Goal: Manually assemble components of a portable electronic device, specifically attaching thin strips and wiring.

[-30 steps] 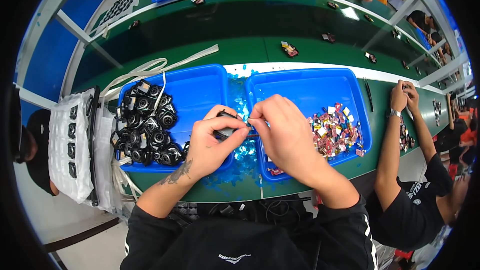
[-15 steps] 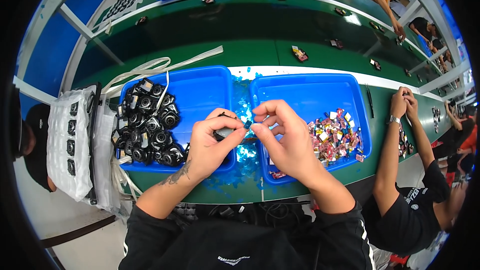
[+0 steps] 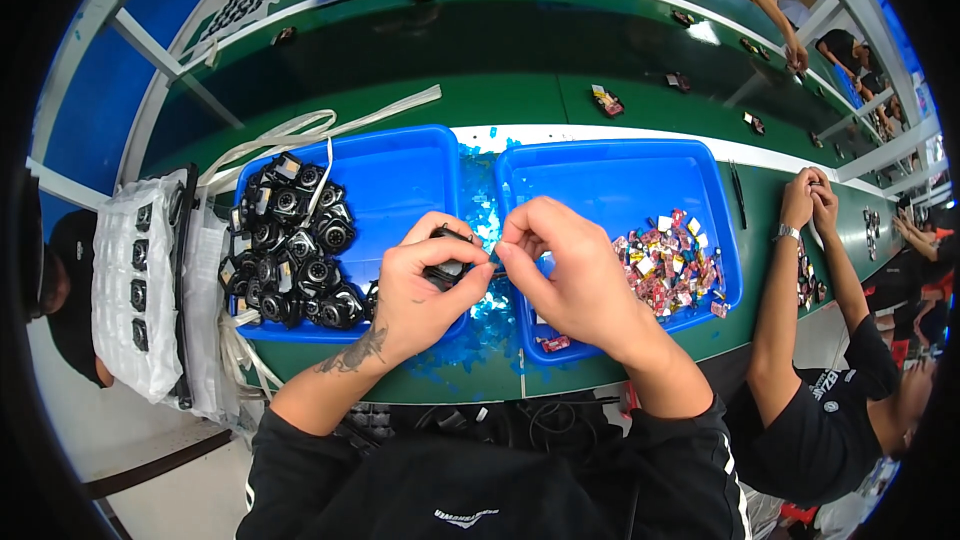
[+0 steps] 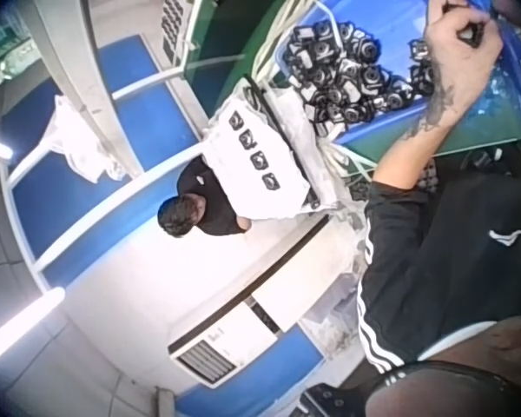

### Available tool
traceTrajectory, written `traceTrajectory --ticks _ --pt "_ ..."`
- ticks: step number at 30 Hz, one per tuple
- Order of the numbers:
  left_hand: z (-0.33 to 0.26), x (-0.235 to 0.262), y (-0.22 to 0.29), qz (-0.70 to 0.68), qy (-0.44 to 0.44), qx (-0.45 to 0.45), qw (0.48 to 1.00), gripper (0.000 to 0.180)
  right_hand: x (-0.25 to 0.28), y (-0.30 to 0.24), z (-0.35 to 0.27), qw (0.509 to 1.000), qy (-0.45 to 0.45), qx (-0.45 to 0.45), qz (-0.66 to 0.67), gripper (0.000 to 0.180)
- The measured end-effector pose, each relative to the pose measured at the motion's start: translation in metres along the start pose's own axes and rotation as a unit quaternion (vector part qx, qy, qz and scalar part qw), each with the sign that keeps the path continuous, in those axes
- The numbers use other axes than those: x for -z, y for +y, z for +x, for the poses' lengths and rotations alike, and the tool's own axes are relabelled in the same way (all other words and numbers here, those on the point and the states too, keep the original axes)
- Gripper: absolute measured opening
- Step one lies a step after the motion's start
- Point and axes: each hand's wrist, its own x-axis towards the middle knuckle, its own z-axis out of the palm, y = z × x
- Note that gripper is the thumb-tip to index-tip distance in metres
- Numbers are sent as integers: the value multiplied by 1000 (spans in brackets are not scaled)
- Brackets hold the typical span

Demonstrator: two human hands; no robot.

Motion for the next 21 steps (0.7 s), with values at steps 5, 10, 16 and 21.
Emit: traceTrajectory --ticks 5,10,16,21 --pt "2 2 -8 -12 18 19 1000 10 -13 -9 -6 976 45 106 -183 17" --pt "5 7 -3 -63 31 81 994 7 -12 1 -13 996 23 11 -86 15" --pt "4 9 -6 -180 -12 139 974 8 -8 2 -14 996 44 -70 -38 11" --pt "5 7 0 -251 -33 163 954 7 5 -1 -8 995 -47 -89 -19 20"
